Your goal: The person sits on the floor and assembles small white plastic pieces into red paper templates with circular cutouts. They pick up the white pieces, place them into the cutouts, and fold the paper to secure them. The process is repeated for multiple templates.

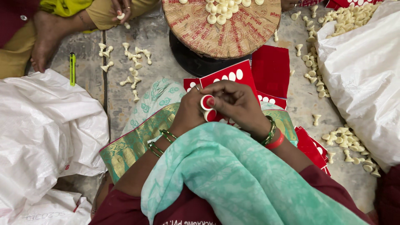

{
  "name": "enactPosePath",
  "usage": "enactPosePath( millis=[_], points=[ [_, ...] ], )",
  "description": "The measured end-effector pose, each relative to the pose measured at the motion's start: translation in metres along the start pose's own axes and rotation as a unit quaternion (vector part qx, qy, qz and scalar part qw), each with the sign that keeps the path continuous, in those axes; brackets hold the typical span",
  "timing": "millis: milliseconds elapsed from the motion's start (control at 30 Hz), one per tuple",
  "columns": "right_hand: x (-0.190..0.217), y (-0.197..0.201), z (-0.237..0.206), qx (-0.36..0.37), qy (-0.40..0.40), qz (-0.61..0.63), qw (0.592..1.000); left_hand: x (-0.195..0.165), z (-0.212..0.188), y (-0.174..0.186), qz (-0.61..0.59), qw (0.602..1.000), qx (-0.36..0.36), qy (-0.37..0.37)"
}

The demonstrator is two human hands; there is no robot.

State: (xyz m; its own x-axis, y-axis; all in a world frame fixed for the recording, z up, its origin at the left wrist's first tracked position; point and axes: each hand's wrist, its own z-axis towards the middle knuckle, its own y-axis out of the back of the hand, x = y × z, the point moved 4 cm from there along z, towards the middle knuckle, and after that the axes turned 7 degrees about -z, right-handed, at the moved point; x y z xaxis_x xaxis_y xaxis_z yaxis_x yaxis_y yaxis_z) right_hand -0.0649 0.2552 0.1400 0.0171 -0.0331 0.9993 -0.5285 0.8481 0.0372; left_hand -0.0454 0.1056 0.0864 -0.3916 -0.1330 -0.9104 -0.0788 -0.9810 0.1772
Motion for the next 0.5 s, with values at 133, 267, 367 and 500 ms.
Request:
enactPosePath(
  millis=[133,267,367,500],
  points=[
    [-0.010,0.001,0.001,0.014,-0.004,0.024,1.000,0.013,-0.003,-0.005,-0.049,0.995,0.010,0.082],
    [-0.011,-0.001,-0.002,-0.006,0.016,-0.047,0.999,0.016,-0.007,-0.008,-0.071,0.996,0.012,0.059],
    [-0.008,-0.002,-0.002,0.005,0.020,-0.077,0.997,0.017,-0.008,-0.008,-0.034,0.999,0.029,0.021],
    [-0.003,0.000,-0.003,0.046,0.044,-0.149,0.987,0.019,-0.006,-0.004,-0.024,0.999,0.022,0.004]
  ],
)
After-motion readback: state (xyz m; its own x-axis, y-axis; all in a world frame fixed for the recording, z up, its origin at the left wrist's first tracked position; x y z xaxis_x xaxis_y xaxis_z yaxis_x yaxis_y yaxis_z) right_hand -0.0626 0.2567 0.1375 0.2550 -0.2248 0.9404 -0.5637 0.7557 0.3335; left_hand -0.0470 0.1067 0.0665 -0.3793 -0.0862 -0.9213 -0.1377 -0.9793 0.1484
